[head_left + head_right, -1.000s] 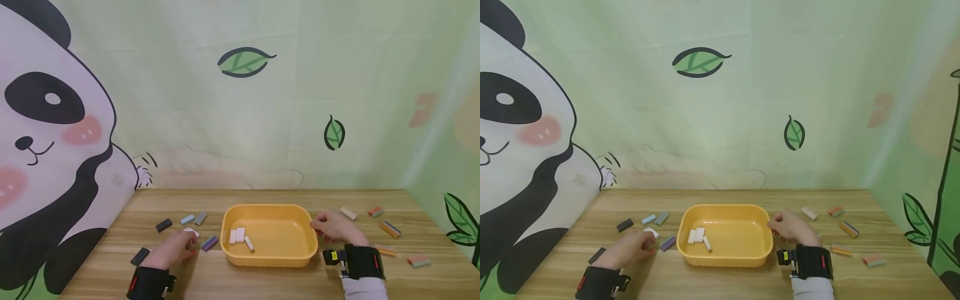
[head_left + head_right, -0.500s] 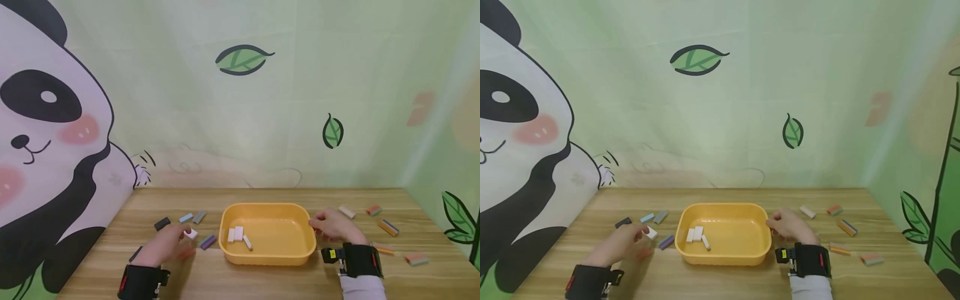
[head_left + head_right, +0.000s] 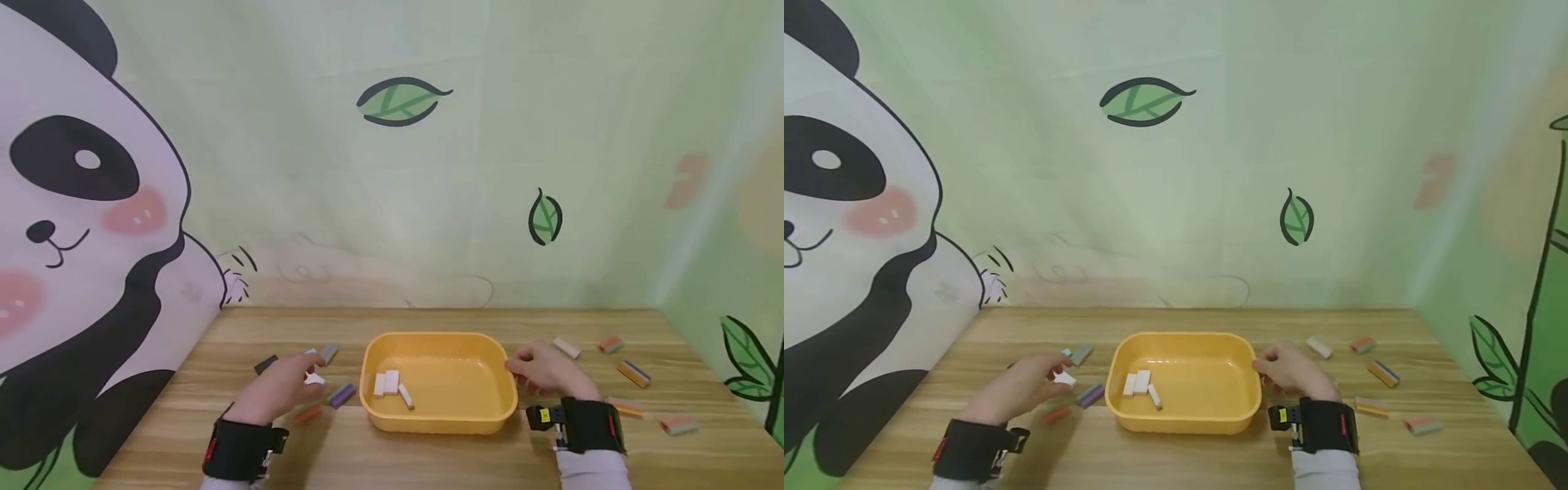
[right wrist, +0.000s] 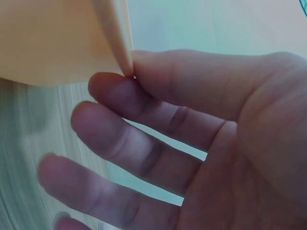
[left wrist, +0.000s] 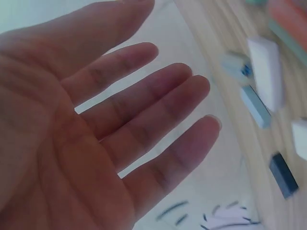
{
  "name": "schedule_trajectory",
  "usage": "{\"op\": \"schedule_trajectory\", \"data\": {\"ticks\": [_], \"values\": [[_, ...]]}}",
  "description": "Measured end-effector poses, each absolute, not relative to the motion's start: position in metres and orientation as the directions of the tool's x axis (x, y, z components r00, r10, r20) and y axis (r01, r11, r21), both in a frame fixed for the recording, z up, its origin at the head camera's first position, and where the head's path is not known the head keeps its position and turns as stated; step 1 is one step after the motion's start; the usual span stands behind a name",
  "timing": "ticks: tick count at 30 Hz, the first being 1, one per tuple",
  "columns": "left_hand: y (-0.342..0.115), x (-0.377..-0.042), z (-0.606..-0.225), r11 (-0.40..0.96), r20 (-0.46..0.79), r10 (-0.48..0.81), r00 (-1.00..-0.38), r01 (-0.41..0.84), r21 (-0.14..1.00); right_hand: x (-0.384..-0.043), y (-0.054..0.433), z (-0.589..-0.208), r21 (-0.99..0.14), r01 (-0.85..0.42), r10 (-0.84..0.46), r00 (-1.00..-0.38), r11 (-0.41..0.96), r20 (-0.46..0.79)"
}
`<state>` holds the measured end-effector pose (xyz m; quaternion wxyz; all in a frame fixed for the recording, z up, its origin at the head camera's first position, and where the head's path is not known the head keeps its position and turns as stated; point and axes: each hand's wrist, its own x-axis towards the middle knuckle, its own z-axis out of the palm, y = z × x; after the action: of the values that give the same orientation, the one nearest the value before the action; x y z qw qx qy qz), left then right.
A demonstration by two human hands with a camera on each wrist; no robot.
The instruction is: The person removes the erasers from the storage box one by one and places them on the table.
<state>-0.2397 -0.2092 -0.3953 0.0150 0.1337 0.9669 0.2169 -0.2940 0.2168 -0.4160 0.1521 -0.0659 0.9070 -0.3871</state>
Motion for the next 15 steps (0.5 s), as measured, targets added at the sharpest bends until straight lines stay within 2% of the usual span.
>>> {"op": "schedule_trajectory", "data": {"ticks": [9, 15], "values": [[-0.164, -0.254, -0.384, 0.849, 0.095, 0.404, -0.910, 0.411, 0.332, -0.294, 0.220, -0.418, -0.724, -0.010, -0.240, -0.946, 0.689, -0.216], [-0.137, -0.258, -0.375, 0.823, 0.088, 0.476, -0.875, 0.478, 0.305, -0.296, 0.220, -0.418, -0.714, 0.006, -0.217, -0.951, 0.700, -0.221]]}}
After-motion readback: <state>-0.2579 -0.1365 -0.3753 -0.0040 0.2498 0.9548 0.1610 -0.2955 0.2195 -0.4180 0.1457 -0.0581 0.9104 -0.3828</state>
